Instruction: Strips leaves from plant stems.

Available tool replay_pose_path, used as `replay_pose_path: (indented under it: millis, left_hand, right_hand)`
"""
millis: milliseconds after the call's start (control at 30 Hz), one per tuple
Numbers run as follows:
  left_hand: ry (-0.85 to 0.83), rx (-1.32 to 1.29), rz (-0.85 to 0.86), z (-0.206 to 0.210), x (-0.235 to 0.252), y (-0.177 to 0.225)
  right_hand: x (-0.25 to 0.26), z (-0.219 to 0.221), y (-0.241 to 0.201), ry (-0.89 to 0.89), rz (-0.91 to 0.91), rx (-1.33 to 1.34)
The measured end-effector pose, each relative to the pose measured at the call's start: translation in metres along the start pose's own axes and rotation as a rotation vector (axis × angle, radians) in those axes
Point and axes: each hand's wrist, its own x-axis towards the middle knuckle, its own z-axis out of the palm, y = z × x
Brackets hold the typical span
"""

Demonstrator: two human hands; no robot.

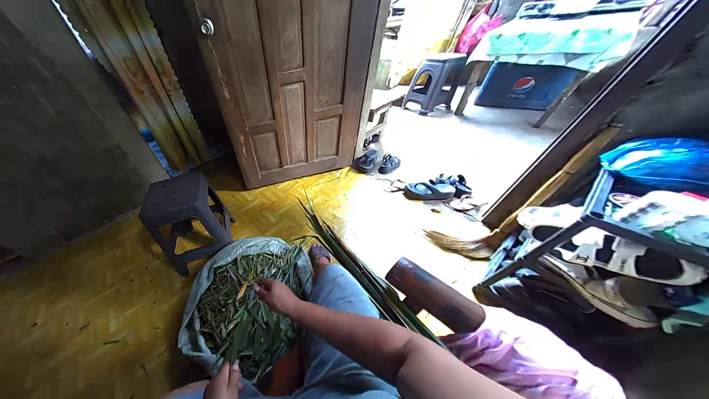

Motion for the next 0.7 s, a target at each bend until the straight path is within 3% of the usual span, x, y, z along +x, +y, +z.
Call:
replay_pose_path:
  millis: [333,700]
  left_hand:
    - [-0.013,0.036,-0.124,-0.015,0.013,0.043]
    - [-0.023,0.127,-0.114,-0.008,0.012,0.051]
  right_hand:
    - [-0.058,0.047,-0.005,-0.189,-0.284,-0.479]
    - [-0.046,0.050,-0.003,-0.132,-0.226,-0.772]
